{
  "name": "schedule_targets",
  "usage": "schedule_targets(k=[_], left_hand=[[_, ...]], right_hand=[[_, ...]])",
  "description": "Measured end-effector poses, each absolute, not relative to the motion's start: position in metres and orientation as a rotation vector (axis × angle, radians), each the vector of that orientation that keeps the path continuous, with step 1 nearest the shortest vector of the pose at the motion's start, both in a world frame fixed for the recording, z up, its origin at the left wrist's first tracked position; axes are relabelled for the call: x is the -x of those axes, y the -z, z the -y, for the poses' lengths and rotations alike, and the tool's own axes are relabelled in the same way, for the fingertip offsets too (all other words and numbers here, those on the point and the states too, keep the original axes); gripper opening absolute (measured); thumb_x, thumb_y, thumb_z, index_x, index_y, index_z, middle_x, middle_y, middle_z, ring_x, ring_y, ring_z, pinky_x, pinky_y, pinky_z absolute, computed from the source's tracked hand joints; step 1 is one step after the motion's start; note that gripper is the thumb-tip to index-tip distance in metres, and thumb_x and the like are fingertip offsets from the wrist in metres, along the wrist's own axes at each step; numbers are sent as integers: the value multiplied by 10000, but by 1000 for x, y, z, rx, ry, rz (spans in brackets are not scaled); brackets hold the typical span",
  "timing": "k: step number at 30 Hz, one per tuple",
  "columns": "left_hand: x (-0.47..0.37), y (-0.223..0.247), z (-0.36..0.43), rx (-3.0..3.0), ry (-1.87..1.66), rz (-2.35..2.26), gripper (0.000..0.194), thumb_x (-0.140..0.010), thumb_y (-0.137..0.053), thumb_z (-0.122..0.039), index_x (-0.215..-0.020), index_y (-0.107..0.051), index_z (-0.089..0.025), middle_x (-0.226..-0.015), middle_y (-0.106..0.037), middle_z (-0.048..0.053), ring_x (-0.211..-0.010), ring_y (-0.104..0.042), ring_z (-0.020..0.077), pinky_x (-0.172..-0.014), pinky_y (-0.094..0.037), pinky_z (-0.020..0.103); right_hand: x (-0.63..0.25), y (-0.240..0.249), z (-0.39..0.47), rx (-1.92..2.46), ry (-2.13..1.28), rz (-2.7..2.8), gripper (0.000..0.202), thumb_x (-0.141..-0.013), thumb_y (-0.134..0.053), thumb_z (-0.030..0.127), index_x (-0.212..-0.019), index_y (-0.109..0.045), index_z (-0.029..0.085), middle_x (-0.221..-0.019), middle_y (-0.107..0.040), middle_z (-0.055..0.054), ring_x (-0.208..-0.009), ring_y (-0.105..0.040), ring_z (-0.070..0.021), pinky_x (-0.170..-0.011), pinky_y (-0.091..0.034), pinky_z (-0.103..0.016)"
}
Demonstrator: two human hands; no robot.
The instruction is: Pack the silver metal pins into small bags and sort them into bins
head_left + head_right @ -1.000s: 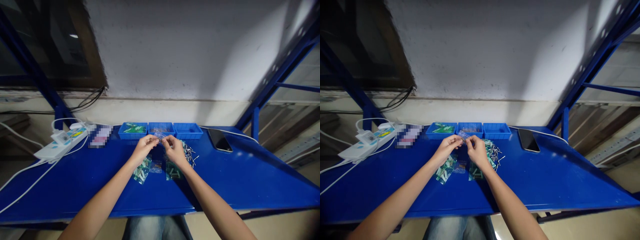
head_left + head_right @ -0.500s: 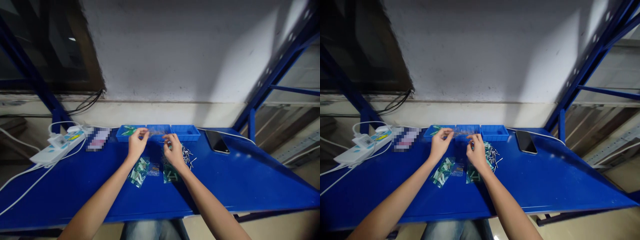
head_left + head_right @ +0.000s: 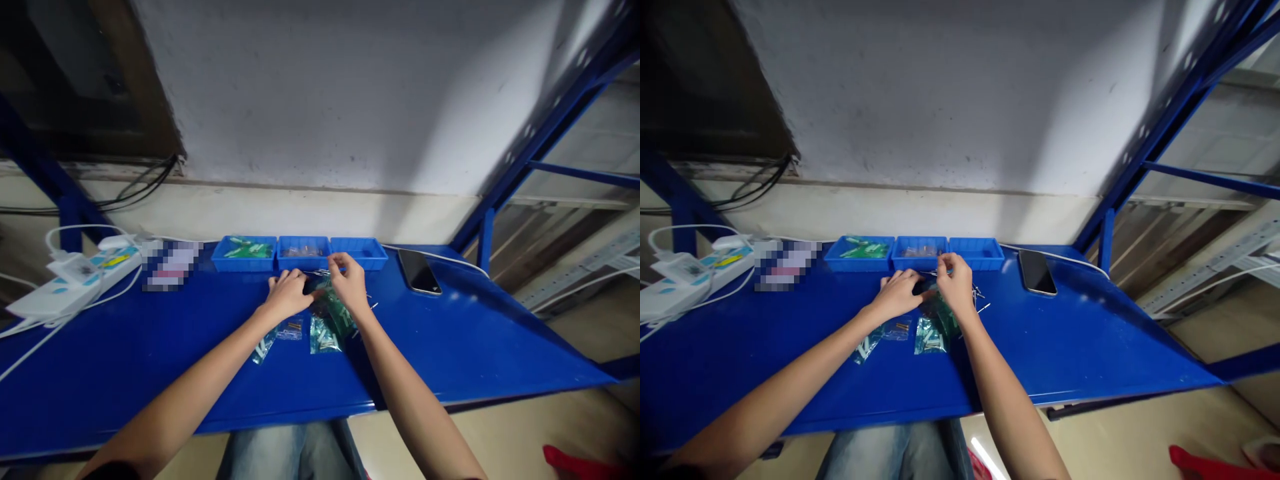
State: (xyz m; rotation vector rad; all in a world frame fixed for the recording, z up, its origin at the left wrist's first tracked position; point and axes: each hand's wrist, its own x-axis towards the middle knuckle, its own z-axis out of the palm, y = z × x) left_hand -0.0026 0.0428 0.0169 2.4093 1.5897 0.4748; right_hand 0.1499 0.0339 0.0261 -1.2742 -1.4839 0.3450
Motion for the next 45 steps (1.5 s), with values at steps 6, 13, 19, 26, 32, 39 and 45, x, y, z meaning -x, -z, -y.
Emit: schedule_targets(k=[6, 13, 19, 26, 32, 39, 45], left_hand=[[12, -15, -41, -2160, -572, -1691, 142, -747, -559, -306, -870, -609, -254, -1030, -648, 27, -1109, -478, 283, -888, -345, 467], [35, -28, -41, -2294, -601, -1367, 276, -801, -504, -373, -1021, -579, -224, -1021, -640, 54, -998, -555, 232, -866, -407, 373], [85, -51, -31, -2401, -312, -1277, 451, -754, -549, -471, -1166, -541, -289, -1208, -550, 62, -1148, -448, 266, -936, -365, 417], [87, -21, -32, -2292, -338, -1712, 323, -814, -467, -430, -1079, -598, -299, -1261, -514, 85, -1251, -290, 338, -946, -259, 554], [69, -16, -28, -2303, -584, -1688, 229, -827, -468, -316, -987, -629, -284, -1147, -591, 59, -1180, -383, 291, -927, -303, 487], [59, -27, -21, -2255, -913, -1492, 286, -889, -356, -282, -1010, -611, -233, -1024, -644, 45, -1073, -492, 230, -904, -380, 381], [53, -27, -16, -1931, -1062, -1173, 357, -872, -418, -362, -1170, -523, -197, -889, -653, 37, -803, -606, 168, -730, -455, 276]], right_hand=[[-144, -22, -34, 1362, -334, 1648, 187, -833, -449, 278, -817, -610, 185, -760, -620, -29, -724, -563, -163, -657, -417, -261], [-147, -20, -32, 1496, -221, 1965, 235, -818, -537, 335, -982, -629, 195, -935, -590, -74, -918, -498, -220, -808, -379, -348], [-133, -26, -16, 1387, -235, 2266, 394, -800, -574, 429, -1141, -575, 230, -1052, -528, -84, -1049, -393, -261, -858, -343, -409], [-107, -38, 10, 1196, -411, 2643, 556, -695, -667, 511, -1178, -547, 262, -1113, -516, -103, -1120, -378, -330, -899, -303, -509], [-112, -30, 6, 1255, -459, 2549, 508, -724, -664, 235, -1201, -492, 219, -990, -579, -95, -957, -525, -250, -803, -385, -356], [-115, -28, -4, 1156, -522, 2264, 317, -795, -431, 105, -1088, -510, 199, -688, -592, 1, -604, -537, -153, -592, -360, -246], [-115, -20, -16, 1045, -800, 1774, 295, -788, -394, 161, -1076, -446, 200, -636, -545, 49, -571, -516, -124, -567, -390, -227]])
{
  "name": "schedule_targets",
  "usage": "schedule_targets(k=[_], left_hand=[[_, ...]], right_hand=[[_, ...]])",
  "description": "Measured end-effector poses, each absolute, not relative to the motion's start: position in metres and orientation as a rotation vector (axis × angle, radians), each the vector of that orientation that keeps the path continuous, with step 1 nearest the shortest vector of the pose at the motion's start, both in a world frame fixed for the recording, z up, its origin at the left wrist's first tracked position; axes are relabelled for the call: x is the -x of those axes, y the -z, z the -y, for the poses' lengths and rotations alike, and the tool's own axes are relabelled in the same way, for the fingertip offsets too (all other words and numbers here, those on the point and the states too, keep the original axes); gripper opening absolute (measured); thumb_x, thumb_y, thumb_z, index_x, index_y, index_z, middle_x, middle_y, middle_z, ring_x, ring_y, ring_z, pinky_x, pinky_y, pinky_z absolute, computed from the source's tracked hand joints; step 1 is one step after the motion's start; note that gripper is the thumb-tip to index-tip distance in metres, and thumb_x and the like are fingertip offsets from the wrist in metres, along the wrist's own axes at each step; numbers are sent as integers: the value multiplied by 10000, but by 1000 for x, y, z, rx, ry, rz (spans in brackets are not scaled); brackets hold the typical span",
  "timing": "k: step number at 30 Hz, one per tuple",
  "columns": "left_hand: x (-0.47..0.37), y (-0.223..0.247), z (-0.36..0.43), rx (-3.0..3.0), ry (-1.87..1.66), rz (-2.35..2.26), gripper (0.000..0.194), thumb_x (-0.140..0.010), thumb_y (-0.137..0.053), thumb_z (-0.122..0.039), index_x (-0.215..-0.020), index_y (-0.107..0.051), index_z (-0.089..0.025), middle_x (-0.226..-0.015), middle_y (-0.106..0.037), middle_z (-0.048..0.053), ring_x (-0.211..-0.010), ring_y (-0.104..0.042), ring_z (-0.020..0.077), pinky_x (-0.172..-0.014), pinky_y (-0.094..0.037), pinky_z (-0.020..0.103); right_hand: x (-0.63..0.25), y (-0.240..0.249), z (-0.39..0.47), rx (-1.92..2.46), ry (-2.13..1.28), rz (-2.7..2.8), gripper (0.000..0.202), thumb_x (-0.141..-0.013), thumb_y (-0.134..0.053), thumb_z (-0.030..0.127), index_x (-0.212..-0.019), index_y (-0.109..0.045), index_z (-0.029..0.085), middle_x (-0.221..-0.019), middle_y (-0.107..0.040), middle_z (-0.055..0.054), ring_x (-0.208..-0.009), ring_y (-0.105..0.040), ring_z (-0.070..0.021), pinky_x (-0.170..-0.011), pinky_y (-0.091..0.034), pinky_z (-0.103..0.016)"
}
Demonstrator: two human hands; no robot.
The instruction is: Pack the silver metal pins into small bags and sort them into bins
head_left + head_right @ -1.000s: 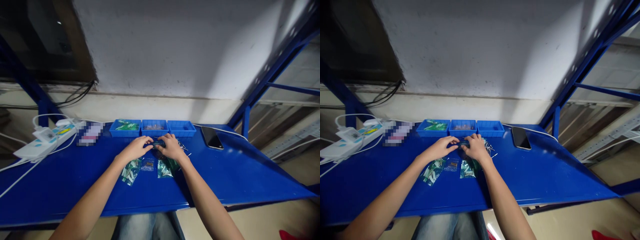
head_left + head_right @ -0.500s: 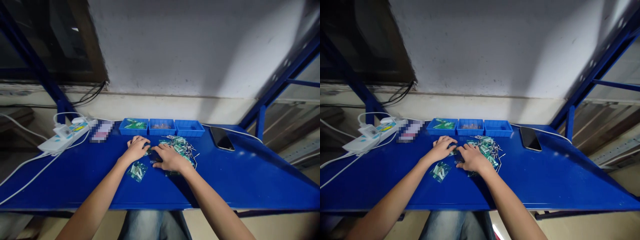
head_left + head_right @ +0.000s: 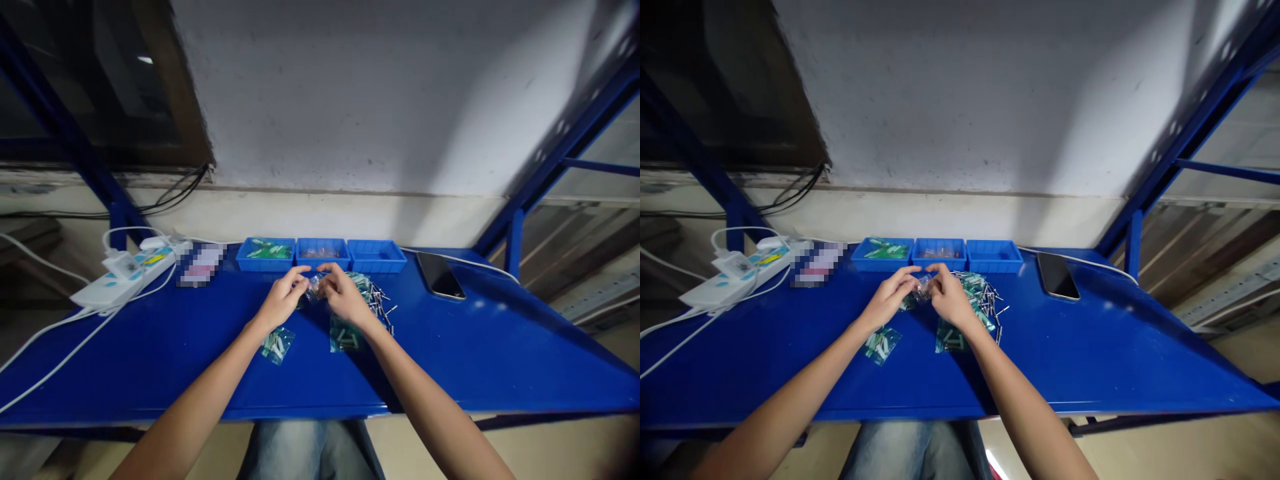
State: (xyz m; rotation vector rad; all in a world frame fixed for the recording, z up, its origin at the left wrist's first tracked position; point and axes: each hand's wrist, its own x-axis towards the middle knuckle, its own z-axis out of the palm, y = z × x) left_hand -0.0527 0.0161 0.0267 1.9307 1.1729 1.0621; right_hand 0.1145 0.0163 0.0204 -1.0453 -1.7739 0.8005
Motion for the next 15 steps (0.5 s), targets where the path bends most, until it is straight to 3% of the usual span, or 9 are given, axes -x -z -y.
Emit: schedule_targets(k=[5, 11, 15], left_hand=[[47, -22, -18, -1699, -1140, -1127, 235, -749, -588, -351, -862, -621, -148, -759, -647, 49, -693, -600, 160, -629, -455, 256], [50, -26, -22, -1336, -1225, -1052, 280, -681, -656, -367, -826, -589, -137, -727, -653, 39, -651, -595, 135, -608, -451, 241], [52, -28, -22, -1336, -1199, -1039, 312, -646, -697, -383, -806, -617, -128, -718, -672, 53, -637, -600, 138, -640, -462, 264]], right_hand=[[-107, -18, -17, 1049, -902, 1542, 322, -783, -487, 289, -1086, -435, 194, -682, -560, 35, -568, -522, -118, -538, -399, -226], [-106, -16, -19, 1080, -957, 1541, 235, -777, -522, 394, -798, -562, 164, -635, -580, 5, -557, -539, -119, -556, -427, -238], [-110, -18, -20, 1104, -865, 1564, 244, -787, -515, 389, -777, -586, 155, -607, -581, 4, -532, -519, -117, -547, -415, -239]])
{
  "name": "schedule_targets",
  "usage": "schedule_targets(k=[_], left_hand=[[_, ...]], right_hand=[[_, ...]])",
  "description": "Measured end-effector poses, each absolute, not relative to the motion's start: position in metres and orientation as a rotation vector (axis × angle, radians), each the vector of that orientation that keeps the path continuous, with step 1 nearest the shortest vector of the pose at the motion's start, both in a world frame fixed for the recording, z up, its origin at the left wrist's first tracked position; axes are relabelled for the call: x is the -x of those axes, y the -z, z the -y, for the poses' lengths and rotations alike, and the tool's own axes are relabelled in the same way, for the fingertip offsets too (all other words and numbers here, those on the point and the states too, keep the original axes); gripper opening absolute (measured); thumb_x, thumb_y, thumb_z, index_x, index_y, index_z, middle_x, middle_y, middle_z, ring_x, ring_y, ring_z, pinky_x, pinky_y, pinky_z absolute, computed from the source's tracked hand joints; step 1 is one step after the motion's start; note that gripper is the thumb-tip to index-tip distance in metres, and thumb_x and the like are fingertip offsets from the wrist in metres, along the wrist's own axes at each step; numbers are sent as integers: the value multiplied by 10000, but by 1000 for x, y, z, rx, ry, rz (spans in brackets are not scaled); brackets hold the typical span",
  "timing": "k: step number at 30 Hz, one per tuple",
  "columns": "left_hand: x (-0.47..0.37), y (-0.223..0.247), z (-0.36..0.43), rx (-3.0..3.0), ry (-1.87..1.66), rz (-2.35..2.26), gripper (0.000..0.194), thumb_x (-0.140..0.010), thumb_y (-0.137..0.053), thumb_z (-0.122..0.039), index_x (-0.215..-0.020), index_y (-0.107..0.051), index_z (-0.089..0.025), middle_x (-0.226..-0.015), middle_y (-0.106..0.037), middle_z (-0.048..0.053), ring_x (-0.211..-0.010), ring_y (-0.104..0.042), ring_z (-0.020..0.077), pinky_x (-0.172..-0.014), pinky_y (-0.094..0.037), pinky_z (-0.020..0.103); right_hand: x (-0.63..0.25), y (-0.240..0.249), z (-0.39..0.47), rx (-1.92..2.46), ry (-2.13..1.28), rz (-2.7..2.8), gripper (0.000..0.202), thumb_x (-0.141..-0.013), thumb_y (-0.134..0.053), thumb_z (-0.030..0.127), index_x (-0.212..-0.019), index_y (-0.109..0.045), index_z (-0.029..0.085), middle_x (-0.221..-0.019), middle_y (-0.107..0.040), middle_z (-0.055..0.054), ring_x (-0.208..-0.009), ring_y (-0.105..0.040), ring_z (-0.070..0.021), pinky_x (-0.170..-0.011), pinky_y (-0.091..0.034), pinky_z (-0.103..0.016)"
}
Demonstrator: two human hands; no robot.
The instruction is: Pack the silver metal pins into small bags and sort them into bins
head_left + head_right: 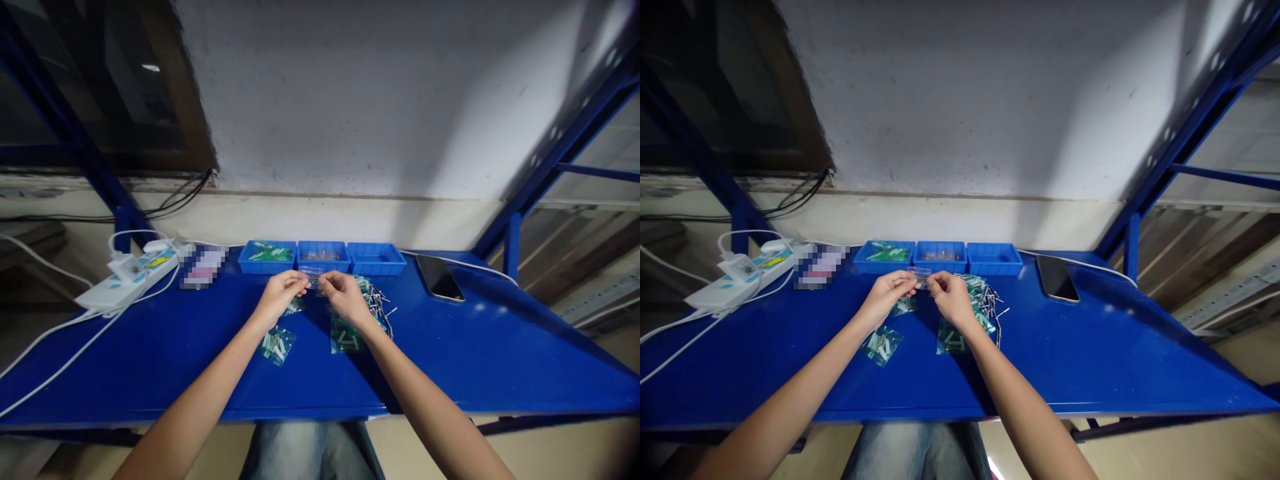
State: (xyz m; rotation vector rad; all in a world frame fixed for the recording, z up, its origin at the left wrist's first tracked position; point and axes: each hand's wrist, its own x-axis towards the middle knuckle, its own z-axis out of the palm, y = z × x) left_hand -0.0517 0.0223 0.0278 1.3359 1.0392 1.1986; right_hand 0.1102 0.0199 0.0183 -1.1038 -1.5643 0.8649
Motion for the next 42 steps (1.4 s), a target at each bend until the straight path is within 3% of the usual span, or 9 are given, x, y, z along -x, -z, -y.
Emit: schedule_targets(k=[10, 13, 17, 24, 31, 37, 42], left_hand=[[49, -22, -21, -1454, -1095, -1039, 339, -687, -670, -406, -878, -660, -126, -760, -677, 73, -682, -606, 160, -653, -470, 280], [47, -23, -20, -1433, -1120, -1055, 311, -684, -673, -396, -834, -664, -124, -751, -672, 60, -670, -595, 149, -648, -461, 268], [48, -23, -20, -1370, -1123, -1029, 279, -685, -672, -377, -802, -669, -123, -767, -677, 57, -658, -586, 135, -636, -444, 254], [48, -27, -20, -1356, -1187, -988, 396, -694, -675, -333, -1023, -603, -125, -772, -681, 58, -711, -618, 159, -700, -462, 280], [47, -26, -17, -1484, -1196, -1043, 359, -713, -646, -309, -1023, -564, -147, -721, -639, 17, -716, -620, 160, -728, -477, 297], [43, -28, -16, -1558, -1286, -1070, 344, -711, -637, -278, -1019, -534, -167, -912, -623, 51, -844, -610, 162, -751, -473, 278], [43, -27, -17, -1445, -1275, -1085, 310, -684, -649, -260, -957, -545, -156, -773, -605, 22, -764, -601, 149, -717, -475, 272]], right_hand=[[-114, -25, -16, 1129, -729, 1718, 201, -791, -509, 321, -715, -597, 157, -637, -607, 4, -564, -522, -114, -548, -399, -222], [-110, -24, -13, 1087, -726, 1692, 162, -788, -509, 303, -836, -583, 167, -679, -615, 3, -579, -551, -118, -560, -428, -230], [-105, -22, -12, 992, -721, 1675, 270, -767, -543, 258, -1024, -537, 175, -753, -631, -12, -639, -596, -129, -623, -471, -248], [-104, -17, -17, 1039, -759, 1549, 181, -778, -530, 299, -855, -599, 151, -732, -650, -42, -635, -603, -143, -607, -472, -257], [-106, -24, -14, 1114, -739, 1603, 196, -777, -504, 303, -797, -613, 141, -677, -637, -32, -565, -560, -131, -548, -431, -239], [-102, -24, -10, 1100, -731, 1669, 170, -778, -491, 265, -778, -615, 148, -672, -635, -13, -551, -545, -112, -553, -413, -224], [-101, -25, -10, 1105, -805, 1616, 190, -783, -498, 299, -781, -611, 146, -643, -613, -10, -547, -540, -114, -529, -400, -220]])
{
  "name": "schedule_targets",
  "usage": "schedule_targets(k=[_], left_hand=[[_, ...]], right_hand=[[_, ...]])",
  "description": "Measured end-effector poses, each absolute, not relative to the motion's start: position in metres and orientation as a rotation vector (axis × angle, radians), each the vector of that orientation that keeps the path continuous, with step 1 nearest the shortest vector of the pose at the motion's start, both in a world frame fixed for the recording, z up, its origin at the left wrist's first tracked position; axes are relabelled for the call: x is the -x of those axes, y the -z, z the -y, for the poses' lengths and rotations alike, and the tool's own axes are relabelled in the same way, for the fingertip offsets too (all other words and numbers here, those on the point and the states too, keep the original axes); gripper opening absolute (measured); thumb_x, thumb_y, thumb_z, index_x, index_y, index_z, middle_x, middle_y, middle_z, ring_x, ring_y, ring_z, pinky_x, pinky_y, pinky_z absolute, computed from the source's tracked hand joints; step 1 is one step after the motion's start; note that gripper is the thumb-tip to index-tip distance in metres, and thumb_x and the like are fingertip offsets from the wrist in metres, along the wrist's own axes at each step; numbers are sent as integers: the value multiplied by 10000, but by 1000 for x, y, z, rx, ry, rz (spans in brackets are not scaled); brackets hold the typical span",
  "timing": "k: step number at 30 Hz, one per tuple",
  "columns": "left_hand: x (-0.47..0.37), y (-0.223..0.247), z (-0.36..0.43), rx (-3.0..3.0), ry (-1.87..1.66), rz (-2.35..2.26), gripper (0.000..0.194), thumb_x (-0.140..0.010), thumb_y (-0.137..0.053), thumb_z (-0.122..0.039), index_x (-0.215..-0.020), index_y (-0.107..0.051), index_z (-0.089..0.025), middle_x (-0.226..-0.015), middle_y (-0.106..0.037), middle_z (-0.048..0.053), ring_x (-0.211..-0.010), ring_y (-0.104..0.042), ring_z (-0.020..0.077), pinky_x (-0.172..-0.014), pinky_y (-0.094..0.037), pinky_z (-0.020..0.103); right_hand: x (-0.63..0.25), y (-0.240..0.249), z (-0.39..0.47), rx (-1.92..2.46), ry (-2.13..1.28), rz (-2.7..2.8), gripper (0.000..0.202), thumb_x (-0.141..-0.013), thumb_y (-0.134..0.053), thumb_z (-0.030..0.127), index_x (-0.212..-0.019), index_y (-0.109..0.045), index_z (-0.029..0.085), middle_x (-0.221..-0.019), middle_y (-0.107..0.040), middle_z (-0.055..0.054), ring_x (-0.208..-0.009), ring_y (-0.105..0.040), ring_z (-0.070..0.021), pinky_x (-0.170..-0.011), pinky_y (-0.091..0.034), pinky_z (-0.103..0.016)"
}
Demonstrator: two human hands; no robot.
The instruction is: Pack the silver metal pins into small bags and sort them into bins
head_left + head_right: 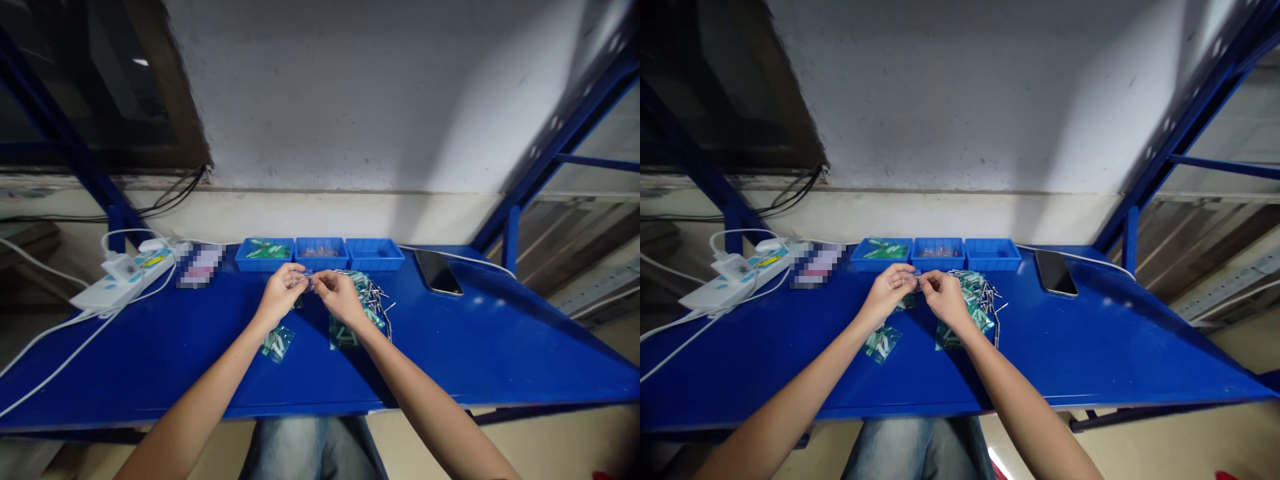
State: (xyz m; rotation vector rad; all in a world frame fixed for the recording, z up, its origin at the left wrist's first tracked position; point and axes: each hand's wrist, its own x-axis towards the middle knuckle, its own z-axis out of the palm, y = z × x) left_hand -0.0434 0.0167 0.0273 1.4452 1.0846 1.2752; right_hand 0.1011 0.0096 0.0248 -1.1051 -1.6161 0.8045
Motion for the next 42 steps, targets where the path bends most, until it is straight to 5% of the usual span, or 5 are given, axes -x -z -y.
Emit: schedule_targets(k=[15, 22, 26, 36, 42], left_hand=[[47, -32, -18, -1318, -1220, -1035, 332, -686, -581, -144, -1018, -567, -147, -834, -662, 39, -777, -629, 145, -758, -476, 287], [54, -30, -25, -1015, -1052, -992, 366, -749, -604, -453, -807, -629, -93, -671, -616, 53, -550, -552, 100, -505, -399, 204], [53, -30, -24, -1182, -1177, -972, 261, -706, -668, -352, -829, -620, -126, -693, -615, 24, -584, -551, 100, -540, -404, 202], [45, -29, -11, -2337, -1338, -1171, 153, -820, -491, -168, -859, -635, -199, -897, -594, 36, -827, -573, 148, -723, -459, 255], [68, -29, -18, -2362, -879, -1453, 338, -822, -514, -384, -1119, -589, -241, -1104, -547, 86, -1077, -490, 270, -919, -395, 401]], right_hand=[[-100, -17, -14, 1022, -831, 1508, 143, -771, -538, 287, -834, -570, 163, -680, -590, -9, -573, -550, -122, -548, -426, -234], [-108, -32, -7, 951, -401, 1636, 121, -783, -488, 178, -798, -608, 185, -772, -576, -27, -734, -556, -150, -654, -450, -257], [-107, -31, -6, 940, -345, 1704, 184, -763, -464, 139, -787, -639, 192, -881, -557, -52, -855, -553, -168, -767, -449, -290], [-102, -29, -11, 1142, -955, 1524, 401, -811, -481, 492, -734, -637, 131, -611, -585, -12, -568, -520, -127, -561, -407, -245], [-137, -64, -11, 1061, -108, 1374, 247, -855, -476, 340, -899, -657, 179, -803, -639, -54, -706, -560, -159, -670, -455, -300]])
